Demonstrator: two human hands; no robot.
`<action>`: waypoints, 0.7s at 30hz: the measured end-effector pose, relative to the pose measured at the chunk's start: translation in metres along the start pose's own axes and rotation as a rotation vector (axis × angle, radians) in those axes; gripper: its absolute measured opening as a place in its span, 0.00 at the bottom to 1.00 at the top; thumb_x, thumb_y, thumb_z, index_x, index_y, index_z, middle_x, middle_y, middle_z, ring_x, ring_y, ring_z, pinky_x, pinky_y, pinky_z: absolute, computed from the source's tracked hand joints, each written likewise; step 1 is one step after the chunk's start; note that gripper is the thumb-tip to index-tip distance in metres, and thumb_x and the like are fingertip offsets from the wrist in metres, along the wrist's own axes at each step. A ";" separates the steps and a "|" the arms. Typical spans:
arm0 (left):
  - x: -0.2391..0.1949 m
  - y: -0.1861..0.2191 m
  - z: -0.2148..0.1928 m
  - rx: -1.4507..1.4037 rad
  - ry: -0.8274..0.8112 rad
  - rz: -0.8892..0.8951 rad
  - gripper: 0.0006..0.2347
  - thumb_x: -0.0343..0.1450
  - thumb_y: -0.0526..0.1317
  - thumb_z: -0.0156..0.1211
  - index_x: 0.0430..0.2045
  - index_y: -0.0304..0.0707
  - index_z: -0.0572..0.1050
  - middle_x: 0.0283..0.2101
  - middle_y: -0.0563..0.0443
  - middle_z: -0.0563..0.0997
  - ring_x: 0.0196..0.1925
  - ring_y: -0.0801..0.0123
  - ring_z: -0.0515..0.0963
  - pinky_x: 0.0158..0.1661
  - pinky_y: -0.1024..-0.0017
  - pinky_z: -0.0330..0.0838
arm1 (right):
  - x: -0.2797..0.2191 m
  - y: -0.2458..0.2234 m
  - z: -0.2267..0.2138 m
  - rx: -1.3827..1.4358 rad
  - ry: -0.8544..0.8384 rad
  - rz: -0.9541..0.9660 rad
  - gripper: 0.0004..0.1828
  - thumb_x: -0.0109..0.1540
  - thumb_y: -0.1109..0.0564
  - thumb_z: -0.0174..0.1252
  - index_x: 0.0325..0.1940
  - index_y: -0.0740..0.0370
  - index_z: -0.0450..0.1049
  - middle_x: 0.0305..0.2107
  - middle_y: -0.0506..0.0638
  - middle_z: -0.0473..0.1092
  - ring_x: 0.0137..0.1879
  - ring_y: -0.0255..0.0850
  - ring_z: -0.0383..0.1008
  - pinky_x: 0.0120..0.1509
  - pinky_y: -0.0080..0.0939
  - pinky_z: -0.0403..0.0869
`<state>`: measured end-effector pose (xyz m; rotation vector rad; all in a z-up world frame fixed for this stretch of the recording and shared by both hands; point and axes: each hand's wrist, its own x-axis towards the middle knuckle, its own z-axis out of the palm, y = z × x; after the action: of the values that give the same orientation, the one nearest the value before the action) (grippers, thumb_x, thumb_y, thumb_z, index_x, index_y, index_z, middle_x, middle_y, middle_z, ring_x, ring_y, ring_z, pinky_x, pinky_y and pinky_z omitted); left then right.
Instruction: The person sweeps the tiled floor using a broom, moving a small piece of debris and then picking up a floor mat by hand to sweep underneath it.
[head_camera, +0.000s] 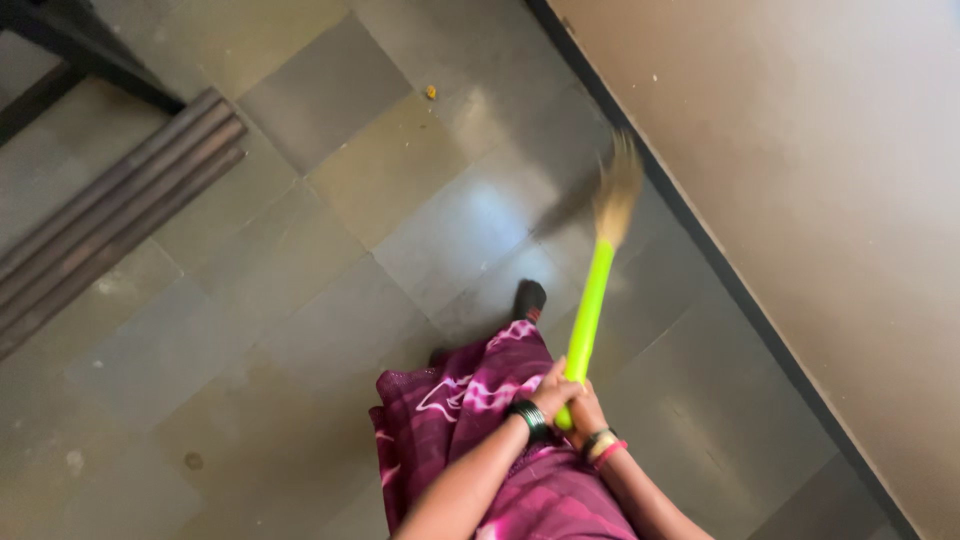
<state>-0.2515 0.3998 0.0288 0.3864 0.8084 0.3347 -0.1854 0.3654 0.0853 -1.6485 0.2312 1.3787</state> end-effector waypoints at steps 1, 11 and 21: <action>0.017 0.003 0.006 0.005 -0.002 0.000 0.44 0.63 0.33 0.66 0.75 0.30 0.46 0.42 0.43 0.78 0.43 0.66 0.78 0.45 0.73 0.75 | 0.008 -0.006 -0.012 -0.036 -0.002 0.100 0.14 0.65 0.53 0.50 0.54 0.57 0.68 0.37 0.53 0.74 0.37 0.45 0.76 0.34 0.46 0.76; 0.126 0.139 -0.070 0.191 0.383 0.193 0.09 0.68 0.40 0.63 0.33 0.31 0.76 0.33 0.50 0.78 0.36 0.70 0.75 0.39 0.69 0.71 | 0.178 -0.072 0.118 -0.050 -0.316 0.174 0.13 0.66 0.54 0.53 0.51 0.62 0.69 0.35 0.55 0.75 0.35 0.47 0.77 0.36 0.53 0.79; 0.200 0.302 0.016 0.405 0.528 0.346 0.21 0.64 0.42 0.62 0.49 0.33 0.69 0.42 0.43 0.80 0.44 0.60 0.80 0.46 0.66 0.75 | 0.241 -0.233 0.171 -0.049 -0.475 0.012 0.14 0.65 0.52 0.55 0.52 0.58 0.70 0.37 0.51 0.74 0.39 0.44 0.76 0.40 0.44 0.77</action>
<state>-0.1536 0.7482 0.0504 0.8426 1.3367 0.6124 -0.0631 0.7147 0.0168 -1.3105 -0.0705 1.7478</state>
